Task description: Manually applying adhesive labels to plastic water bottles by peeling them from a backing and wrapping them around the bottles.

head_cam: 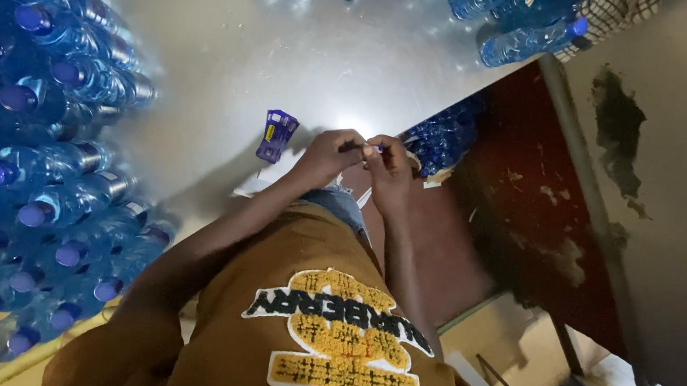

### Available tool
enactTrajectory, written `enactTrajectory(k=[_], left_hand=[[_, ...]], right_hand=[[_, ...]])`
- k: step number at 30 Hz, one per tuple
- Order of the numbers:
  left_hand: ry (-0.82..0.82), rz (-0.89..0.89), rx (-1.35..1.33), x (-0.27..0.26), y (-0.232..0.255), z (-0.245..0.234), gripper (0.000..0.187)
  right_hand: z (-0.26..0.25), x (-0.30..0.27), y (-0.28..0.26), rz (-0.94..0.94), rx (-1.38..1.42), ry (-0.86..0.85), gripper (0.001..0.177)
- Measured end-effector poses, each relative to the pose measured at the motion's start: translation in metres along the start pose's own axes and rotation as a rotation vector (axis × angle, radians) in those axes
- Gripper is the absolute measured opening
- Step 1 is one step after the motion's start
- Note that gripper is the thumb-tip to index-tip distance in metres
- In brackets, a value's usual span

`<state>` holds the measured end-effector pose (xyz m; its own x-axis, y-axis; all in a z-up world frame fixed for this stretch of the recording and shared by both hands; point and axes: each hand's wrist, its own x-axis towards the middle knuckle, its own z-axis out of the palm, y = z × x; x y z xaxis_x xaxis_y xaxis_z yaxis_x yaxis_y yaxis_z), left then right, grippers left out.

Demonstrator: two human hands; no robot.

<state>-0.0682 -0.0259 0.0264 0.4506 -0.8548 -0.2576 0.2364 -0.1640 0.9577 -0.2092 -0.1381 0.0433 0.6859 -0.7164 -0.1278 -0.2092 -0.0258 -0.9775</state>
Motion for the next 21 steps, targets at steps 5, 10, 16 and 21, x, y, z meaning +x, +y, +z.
enactTrajectory(k=[5, 10, 16, 21], left_hand=[[0.195, -0.077, -0.159, 0.004, 0.013, -0.024, 0.019], [0.488, 0.082, -0.245, 0.008, 0.024, -0.048, 0.021], [0.533, 0.48, 0.218, 0.011, -0.004, -0.012, 0.027], [0.121, 0.35, 0.49, 0.02, -0.011, -0.008, 0.074]], right_hand=[[-0.015, 0.004, 0.041, -0.015, 0.127, 0.107, 0.014], [-0.037, -0.007, 0.086, 0.274, 0.877, -0.048, 0.005], [0.016, -0.006, -0.015, 0.408, 0.259, 0.095, 0.026], [0.024, 0.031, 0.042, 0.342, 0.435, 0.299, 0.018]])
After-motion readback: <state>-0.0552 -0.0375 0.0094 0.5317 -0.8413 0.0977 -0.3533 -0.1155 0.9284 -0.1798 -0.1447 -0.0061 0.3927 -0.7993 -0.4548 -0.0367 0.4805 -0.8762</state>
